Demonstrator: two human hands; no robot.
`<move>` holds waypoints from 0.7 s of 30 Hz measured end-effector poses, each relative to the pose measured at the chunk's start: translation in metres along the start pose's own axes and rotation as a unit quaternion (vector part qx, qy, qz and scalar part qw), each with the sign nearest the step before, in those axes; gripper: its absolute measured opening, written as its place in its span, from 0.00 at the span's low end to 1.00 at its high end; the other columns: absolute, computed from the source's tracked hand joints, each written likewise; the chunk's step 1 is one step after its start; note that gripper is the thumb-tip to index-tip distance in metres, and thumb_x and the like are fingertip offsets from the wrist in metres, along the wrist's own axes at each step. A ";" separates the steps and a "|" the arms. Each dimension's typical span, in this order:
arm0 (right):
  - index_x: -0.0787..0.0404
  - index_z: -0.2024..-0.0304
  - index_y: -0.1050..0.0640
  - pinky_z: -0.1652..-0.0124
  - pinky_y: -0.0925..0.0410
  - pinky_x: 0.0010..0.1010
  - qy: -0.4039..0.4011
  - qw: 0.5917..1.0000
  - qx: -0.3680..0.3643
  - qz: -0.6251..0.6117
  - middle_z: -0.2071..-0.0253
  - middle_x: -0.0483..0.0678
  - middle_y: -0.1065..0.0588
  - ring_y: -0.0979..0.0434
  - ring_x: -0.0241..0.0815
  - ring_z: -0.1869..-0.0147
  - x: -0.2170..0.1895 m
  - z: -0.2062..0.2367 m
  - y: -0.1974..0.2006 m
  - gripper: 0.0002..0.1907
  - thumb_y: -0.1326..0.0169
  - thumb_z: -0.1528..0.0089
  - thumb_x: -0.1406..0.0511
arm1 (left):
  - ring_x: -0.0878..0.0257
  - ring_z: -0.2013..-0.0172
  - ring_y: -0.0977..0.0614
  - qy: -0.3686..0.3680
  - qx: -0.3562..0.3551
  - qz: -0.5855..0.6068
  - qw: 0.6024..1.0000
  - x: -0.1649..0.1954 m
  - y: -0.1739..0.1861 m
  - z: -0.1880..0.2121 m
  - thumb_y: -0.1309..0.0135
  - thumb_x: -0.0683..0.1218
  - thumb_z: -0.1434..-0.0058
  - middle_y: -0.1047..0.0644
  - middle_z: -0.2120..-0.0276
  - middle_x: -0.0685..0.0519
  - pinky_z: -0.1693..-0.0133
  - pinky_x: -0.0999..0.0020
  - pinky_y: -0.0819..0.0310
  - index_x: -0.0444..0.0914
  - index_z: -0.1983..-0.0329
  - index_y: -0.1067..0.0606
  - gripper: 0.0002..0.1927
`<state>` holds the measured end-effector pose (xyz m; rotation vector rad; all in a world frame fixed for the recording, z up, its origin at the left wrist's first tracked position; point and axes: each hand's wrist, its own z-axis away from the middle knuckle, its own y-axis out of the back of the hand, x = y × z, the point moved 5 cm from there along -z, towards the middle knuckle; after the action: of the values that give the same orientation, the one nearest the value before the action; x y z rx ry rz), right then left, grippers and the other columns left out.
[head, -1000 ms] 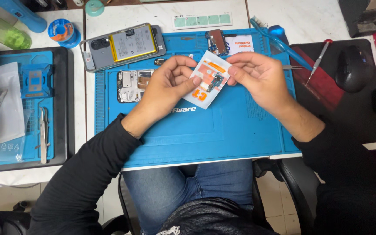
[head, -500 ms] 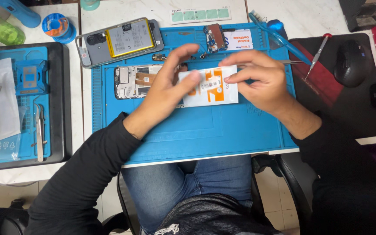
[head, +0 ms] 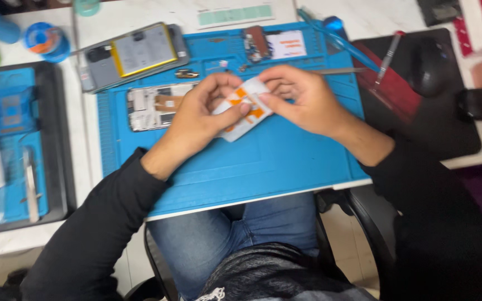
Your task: The person uses multimeter probes to test a battery, then disassembles a smartphone by removing the battery and a small circuit board. They open a package of adhesive strips, apply one to the circuit board using tweezers, and place the board back into the phone chassis.
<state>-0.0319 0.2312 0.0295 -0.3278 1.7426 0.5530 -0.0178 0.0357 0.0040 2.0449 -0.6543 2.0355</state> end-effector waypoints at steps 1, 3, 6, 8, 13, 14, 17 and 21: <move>0.69 0.41 0.27 0.48 0.24 0.26 0.008 1.000 -0.009 0.018 0.53 0.50 0.23 0.20 0.36 0.49 -0.004 0.000 -0.003 0.16 0.43 0.32 0.73 | 0.74 0.61 0.20 0.014 -0.004 -0.063 0.998 -0.001 -0.003 0.001 0.40 0.43 0.35 0.21 0.61 0.57 0.60 0.79 0.23 0.36 0.48 0.27 0.14; 0.69 0.41 0.27 0.51 0.24 0.26 0.030 0.995 -0.036 0.088 0.53 0.51 0.22 0.19 0.36 0.51 -0.014 0.000 -0.007 0.19 0.41 0.34 0.73 | 0.74 0.61 0.19 0.018 -0.003 -0.146 0.989 0.001 -0.004 0.005 0.40 0.45 0.33 0.19 0.61 0.56 0.60 0.79 0.24 0.36 0.50 0.24 0.12; 0.67 0.40 0.26 0.51 0.24 0.27 0.113 0.969 -0.002 0.221 0.52 0.51 0.22 0.19 0.37 0.51 -0.034 0.014 0.017 0.20 0.39 0.34 0.73 | 0.72 0.63 0.20 0.024 0.007 -0.151 0.988 -0.001 -0.007 0.005 0.40 0.45 0.33 0.18 0.62 0.54 0.61 0.77 0.24 0.36 0.50 0.22 0.11; 0.66 0.40 0.25 0.50 0.24 0.28 0.162 0.948 0.067 0.267 0.50 0.51 0.22 0.19 0.37 0.51 -0.044 0.034 0.046 0.17 0.39 0.31 0.73 | 0.72 0.66 0.20 0.079 0.035 -0.114 0.990 -0.005 -0.002 0.006 0.40 0.44 0.35 0.19 0.62 0.55 0.65 0.75 0.25 0.36 0.50 0.23 0.12; 0.69 0.56 0.23 0.48 0.26 0.31 0.155 0.841 0.345 0.388 0.52 0.53 0.20 0.18 0.44 0.47 -0.075 0.142 0.168 0.05 0.47 0.24 0.75 | 0.69 0.64 0.18 0.099 0.052 -0.059 0.992 -0.005 0.000 0.009 0.43 0.43 0.33 0.18 0.61 0.54 0.62 0.74 0.22 0.36 0.51 0.25 0.09; 0.65 0.54 0.19 0.63 0.30 0.30 -0.068 0.801 0.477 0.355 0.63 0.50 0.20 0.20 0.41 0.63 -0.068 0.180 0.204 0.07 0.44 0.23 0.67 | 0.69 0.63 0.17 0.096 0.056 -0.055 0.992 -0.004 0.000 0.010 0.43 0.42 0.33 0.19 0.61 0.54 0.61 0.74 0.21 0.36 0.52 0.25 0.08; 0.66 0.56 0.21 0.59 0.27 0.36 -0.183 0.659 0.339 0.647 0.62 0.54 0.20 0.18 0.50 0.58 -0.086 0.241 0.250 0.08 0.43 0.29 0.66 | 0.68 0.63 0.17 0.091 0.057 -0.037 0.994 -0.003 -0.003 0.009 0.43 0.42 0.33 0.18 0.61 0.53 0.60 0.72 0.20 0.36 0.54 0.26 0.08; 0.67 0.53 0.19 0.60 0.25 0.43 -0.299 0.667 0.269 0.627 0.63 0.57 0.20 0.18 0.54 0.61 -0.070 0.280 0.283 0.19 0.33 0.41 0.62 | 0.68 0.63 0.17 0.102 0.053 -0.054 0.992 -0.005 -0.003 0.008 0.43 0.43 0.33 0.18 0.62 0.52 0.60 0.73 0.21 0.36 0.55 0.24 0.07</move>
<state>0.0770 0.6131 0.1031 1.4658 1.1428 0.9013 -0.0095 0.0357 -0.0012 1.8476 -0.3963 2.2182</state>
